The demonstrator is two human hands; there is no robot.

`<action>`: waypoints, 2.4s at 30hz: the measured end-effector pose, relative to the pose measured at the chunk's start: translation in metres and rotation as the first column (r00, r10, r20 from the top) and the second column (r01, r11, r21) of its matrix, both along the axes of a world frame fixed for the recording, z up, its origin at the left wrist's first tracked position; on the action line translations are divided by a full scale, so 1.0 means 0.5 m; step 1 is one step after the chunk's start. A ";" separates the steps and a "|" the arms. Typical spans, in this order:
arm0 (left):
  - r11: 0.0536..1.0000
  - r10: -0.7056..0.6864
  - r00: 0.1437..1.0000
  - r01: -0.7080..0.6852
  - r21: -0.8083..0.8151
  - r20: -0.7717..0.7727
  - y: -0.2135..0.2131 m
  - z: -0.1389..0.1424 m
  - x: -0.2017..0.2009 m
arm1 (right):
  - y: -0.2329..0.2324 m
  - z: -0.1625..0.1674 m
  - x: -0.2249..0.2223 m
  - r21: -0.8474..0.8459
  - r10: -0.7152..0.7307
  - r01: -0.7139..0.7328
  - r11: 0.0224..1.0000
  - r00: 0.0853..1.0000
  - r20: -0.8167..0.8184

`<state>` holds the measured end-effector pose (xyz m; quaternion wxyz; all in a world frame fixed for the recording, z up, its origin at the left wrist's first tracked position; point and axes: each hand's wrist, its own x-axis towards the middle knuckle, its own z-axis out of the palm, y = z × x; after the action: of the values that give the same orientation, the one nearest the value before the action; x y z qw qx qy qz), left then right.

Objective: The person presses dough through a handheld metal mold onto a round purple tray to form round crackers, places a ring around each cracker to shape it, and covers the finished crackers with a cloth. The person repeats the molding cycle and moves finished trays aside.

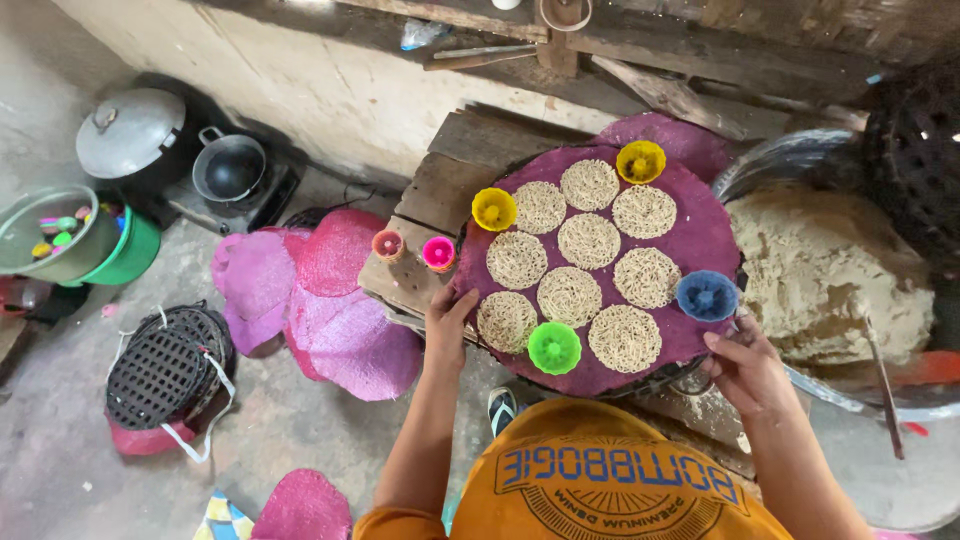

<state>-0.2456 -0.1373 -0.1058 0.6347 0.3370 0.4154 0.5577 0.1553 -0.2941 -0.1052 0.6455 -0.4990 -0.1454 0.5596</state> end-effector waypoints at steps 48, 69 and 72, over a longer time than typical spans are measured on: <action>0.985 -0.125 0.786 0.172 -0.019 0.606 0.460 0.123 -0.061 | 0.695 0.219 -0.451 0.348 0.130 -0.035 0.937 0.959 -0.252; 0.966 0.107 0.831 0.044 -0.257 0.546 0.411 -0.032 -0.047 | 0.687 0.163 -0.361 -0.212 -0.010 0.012 0.977 1.000 0.010; 0.961 0.095 0.833 0.067 -0.270 0.545 0.408 -0.045 -0.041 | 0.664 0.160 -0.323 -0.129 -0.039 0.033 0.991 0.998 -0.045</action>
<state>-0.2661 0.0664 -0.1281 0.7642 0.0659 0.2907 0.5720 -0.0062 0.0379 -0.0253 0.6254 -0.5286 -0.0847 0.5677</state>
